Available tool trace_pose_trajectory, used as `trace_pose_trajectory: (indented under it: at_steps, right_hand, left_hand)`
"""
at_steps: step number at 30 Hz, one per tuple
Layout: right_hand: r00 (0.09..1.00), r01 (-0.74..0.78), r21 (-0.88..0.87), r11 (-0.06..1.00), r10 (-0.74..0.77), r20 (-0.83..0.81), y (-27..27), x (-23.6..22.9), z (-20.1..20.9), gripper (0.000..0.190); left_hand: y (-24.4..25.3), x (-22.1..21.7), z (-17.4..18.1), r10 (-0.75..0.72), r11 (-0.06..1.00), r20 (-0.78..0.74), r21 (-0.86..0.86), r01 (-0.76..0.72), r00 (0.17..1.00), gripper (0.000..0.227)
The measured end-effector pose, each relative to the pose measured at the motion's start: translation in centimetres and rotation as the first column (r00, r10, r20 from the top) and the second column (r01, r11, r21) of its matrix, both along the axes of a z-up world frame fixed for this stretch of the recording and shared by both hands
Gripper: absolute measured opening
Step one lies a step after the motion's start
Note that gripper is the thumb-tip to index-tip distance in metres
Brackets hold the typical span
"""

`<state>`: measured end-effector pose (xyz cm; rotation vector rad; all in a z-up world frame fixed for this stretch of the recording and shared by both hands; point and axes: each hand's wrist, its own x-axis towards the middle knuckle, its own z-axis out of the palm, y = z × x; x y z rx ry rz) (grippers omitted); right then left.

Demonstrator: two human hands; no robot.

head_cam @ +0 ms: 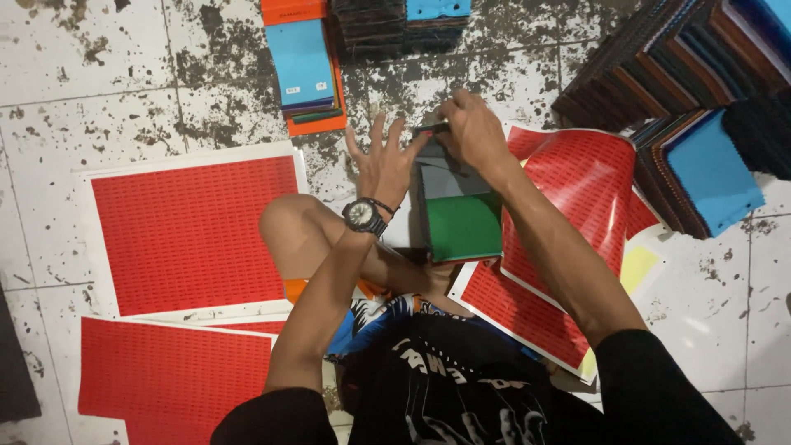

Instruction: The person sits on the floor and assembles a small notebook by placing colored sheets into a blue cover. They peel small red stickers from a red sheet and affix them to the spine of the notebook, then stack the finished notebook with others.

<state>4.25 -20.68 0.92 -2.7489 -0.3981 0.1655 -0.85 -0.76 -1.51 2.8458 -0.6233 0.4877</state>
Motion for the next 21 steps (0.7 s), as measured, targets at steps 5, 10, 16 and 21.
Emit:
trace_pose_trajectory:
  at_steps: [5,10,16,21]
  right_hand:
    - [0.963,-0.132,-0.067,0.989,0.144,0.227,-0.9,-0.4,-1.6,0.012]
    - [0.817,-0.162,-0.187,0.969,0.238,0.526,-1.5,-1.9,-1.8,0.016]
    - [0.850,-0.370,-0.059,0.927,0.364,0.380,-2.7,-2.6,-3.6,0.008]
    - [0.961,0.044,0.505,0.862,0.102,-0.258,-0.7,-2.7,3.6,0.018]
  left_hand:
    - [0.2,0.8,1.3,-0.060,0.975,-0.195,-0.221,0.016,0.979,0.041]
    - [0.4,1.6,1.3,-0.157,0.729,-0.280,-0.679,-0.080,0.947,0.059]
    - [-0.1,1.7,3.4,-0.301,0.182,-0.431,-0.901,-0.393,0.851,0.055]
    - [-0.9,1.9,3.1,-0.416,0.019,-0.450,-0.873,-0.487,0.790,0.054]
